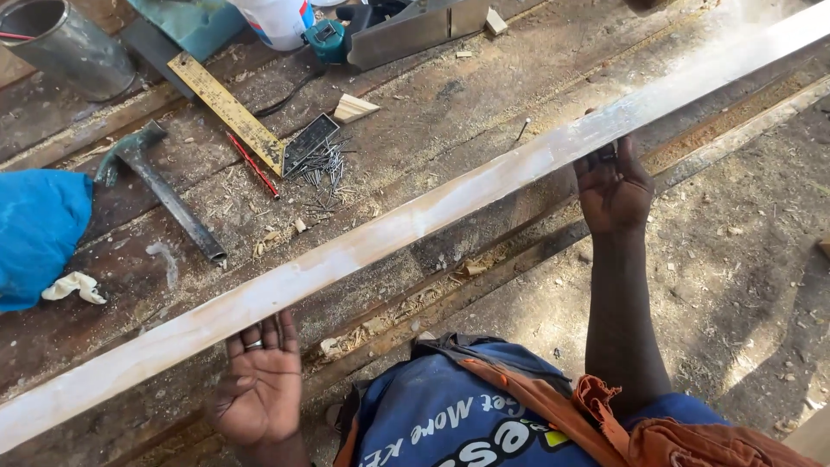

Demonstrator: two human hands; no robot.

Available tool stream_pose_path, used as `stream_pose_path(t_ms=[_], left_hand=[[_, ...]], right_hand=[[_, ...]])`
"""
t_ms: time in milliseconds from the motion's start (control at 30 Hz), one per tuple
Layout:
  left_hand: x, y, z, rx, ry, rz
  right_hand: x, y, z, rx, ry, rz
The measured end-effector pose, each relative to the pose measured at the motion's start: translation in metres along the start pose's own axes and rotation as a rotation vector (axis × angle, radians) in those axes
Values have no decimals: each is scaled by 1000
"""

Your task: Applying white wood glue to a long wooden plank using a small wooden stick as an applicator in a workshop.

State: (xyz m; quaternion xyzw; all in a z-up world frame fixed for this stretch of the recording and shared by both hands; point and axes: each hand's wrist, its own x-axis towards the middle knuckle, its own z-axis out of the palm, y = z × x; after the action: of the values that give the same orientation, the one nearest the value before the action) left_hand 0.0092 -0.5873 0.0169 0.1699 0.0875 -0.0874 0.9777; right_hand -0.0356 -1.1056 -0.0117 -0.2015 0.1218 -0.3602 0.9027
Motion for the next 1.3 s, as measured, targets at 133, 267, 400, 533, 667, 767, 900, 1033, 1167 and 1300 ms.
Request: stream_pose_path(t_ms=[133,267,400,533,667,767,900,1033,1167,1300], left_hand=[[-10,19,8,9,94,50],[-16,38,14,33,65,110],[-23,58,8,107,-37,184],[-25,84,-4,171,-132,280],[-25,99,-19,130,-113,415],[-23,52,-38,62,-23,423],[-39,-51,-17,389,-19,78],[-38,-82,43,557,-92,-18],[-36,-83,75,595,-279,33],[-28,-93,79,620,-266,76]], right_hand=[[-6,-2,0,-3,115,39],[-28,1,32,278,-120,30],[-43,2,54,282,-144,33],[-51,-1,53,198,-249,48],[-69,8,67,-97,-234,115],[-83,30,81,-100,-189,158],[-118,63,120,-18,-149,229],[-125,87,100,-99,-236,316],[-151,107,115,-147,-311,307],[-155,131,105,-149,-338,277]])
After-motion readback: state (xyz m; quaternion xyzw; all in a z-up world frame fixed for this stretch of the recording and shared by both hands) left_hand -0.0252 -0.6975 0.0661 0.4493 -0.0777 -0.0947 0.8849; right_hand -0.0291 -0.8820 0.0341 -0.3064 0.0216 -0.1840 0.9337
